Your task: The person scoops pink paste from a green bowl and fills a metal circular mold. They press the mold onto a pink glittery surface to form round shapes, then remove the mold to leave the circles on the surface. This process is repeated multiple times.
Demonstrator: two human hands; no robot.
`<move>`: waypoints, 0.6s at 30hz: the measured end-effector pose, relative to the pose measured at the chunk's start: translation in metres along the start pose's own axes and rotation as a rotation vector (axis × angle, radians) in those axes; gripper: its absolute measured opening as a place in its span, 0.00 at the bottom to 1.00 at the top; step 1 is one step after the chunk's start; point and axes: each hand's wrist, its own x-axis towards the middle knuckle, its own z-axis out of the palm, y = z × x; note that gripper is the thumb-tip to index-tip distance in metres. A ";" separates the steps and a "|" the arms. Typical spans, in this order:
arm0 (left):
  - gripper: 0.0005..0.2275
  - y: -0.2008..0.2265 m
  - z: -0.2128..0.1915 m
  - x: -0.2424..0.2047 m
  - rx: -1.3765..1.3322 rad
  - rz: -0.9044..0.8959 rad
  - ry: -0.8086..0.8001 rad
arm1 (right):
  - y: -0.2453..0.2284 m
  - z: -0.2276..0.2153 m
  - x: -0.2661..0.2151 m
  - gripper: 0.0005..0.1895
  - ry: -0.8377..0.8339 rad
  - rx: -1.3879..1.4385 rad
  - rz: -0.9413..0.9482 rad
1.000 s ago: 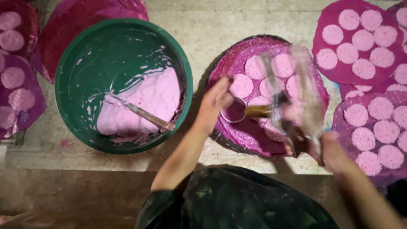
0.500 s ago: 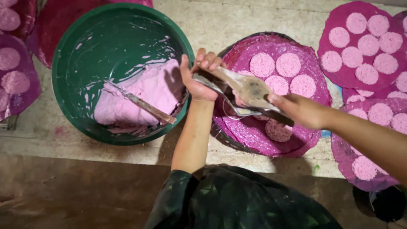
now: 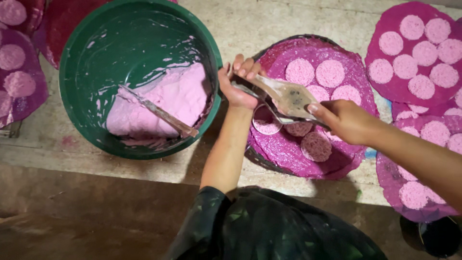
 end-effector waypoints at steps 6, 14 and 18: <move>0.14 0.026 0.013 0.012 0.199 0.014 -0.020 | 0.001 0.024 0.017 0.35 0.115 0.161 -0.253; 0.12 0.022 0.015 -0.009 0.188 -0.001 0.191 | 0.012 0.034 0.019 0.40 -0.054 0.165 -0.118; 0.11 0.000 0.010 -0.008 0.122 0.028 0.250 | 0.017 0.018 0.014 0.42 -0.054 0.103 -0.006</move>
